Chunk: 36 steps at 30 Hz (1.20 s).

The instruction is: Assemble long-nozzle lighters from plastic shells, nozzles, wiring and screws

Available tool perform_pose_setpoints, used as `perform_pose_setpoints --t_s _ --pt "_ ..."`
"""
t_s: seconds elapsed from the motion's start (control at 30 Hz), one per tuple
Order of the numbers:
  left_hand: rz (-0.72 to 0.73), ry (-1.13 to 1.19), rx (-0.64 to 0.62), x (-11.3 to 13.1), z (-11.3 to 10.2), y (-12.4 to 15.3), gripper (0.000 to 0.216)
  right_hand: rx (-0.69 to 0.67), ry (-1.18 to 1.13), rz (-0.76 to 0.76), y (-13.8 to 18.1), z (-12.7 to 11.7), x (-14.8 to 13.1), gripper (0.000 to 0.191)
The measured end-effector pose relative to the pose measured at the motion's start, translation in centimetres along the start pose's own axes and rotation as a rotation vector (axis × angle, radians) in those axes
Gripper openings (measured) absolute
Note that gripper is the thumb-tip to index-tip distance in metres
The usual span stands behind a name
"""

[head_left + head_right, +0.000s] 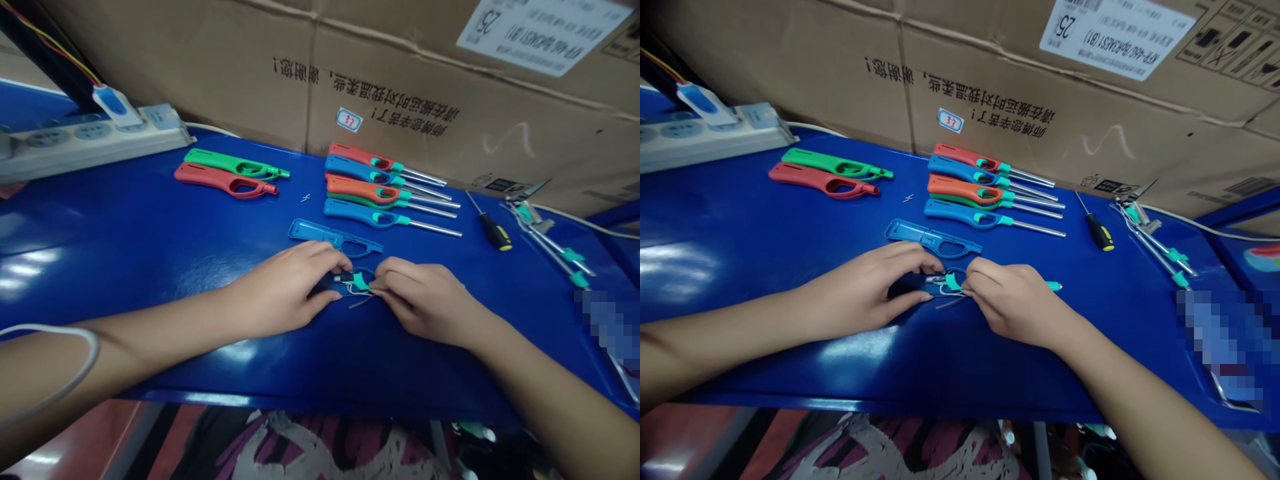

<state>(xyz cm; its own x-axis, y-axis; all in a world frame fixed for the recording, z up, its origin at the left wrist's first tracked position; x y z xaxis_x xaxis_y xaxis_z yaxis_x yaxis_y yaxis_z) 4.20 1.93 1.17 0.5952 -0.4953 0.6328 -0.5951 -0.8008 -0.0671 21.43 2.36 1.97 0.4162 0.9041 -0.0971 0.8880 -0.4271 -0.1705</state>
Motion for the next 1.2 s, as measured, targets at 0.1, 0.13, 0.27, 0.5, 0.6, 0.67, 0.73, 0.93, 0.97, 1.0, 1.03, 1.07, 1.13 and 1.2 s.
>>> perform_pose_setpoints --t_s 0.1,0.13,0.27,0.5,0.6,0.67,0.73,0.93,0.97,1.0,1.03,1.07,1.13,1.2 --pt "0.028 -0.057 0.001 0.2 0.2 0.1 0.035 -0.031 -0.005 0.006 0.1 0.1 0.1 0.019" --pt "0.039 -0.083 0.001 0.3 0.2 0.1 0.037 -0.038 -0.005 0.008 0.1 0.2 0.2 0.019" --pt "0.091 -0.185 -0.009 0.6 0.5 0.2 0.039 -0.047 0.034 0.0 0.1 0.1 0.1 0.02" --pt "0.136 -0.268 -0.028 0.8 0.7 0.3 0.04 -0.04 0.116 -0.053 0.0 -0.1 -0.5 0.023" --pt "0.159 -0.274 -0.02 0.8 0.7 0.2 0.04 -0.078 0.139 -0.052 -0.1 -0.1 -0.7 0.024" --pt "0.171 -0.281 -0.014 0.9 0.7 0.3 0.043 -0.111 0.138 -0.04 -0.1 0.0 -0.7 0.024" --pt "0.177 -0.286 0.005 0.9 0.6 0.3 0.045 -0.136 0.124 -0.024 0.0 0.1 -0.6 0.023" --pt "0.153 -0.102 0.114 0.9 -0.8 0.0 0.034 -0.149 0.093 -0.011 0.1 0.2 -0.4 0.022" --pt "0.146 -0.072 0.11 0.9 -0.9 -0.1 0.03 -0.152 0.085 -0.011 0.0 0.2 -0.4 0.022" --pt "0.141 -0.054 0.104 0.9 -1.0 -0.2 0.026 -0.155 0.078 -0.011 0.0 0.2 -0.4 0.021" --pt "0.145 -0.044 0.096 0.9 -1.1 -0.3 0.023 -0.157 0.073 -0.012 0.0 0.2 -0.4 0.021" --pt "0.155 -0.04 0.09 0.9 -1.2 -0.4 0.02 -0.155 0.07 -0.012 0.0 0.2 -0.5 0.021" --pt "0.186 -0.038 0.09 1.0 -1.3 -0.4 0.016 -0.151 0.07 -0.012 -0.1 0.2 -0.4 0.021" --pt "0.21 -0.034 0.105 1.0 -1.3 -0.4 0.016 -0.145 0.075 -0.015 0.0 0.2 -0.4 0.021"
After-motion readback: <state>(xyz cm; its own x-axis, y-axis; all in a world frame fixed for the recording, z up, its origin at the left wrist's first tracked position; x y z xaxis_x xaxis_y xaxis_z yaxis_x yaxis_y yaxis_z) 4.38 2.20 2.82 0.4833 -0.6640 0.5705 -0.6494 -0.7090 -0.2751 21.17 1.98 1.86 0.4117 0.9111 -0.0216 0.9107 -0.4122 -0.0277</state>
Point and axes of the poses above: each hand's wrist, its own y-axis away from the middle knuckle, its own z-axis out of the palm, x = y × z, the point moved 6 cm from there along -y, towards the middle knuckle, and after that the axes turned 4 degrees about -z, right-handed, at the moved point
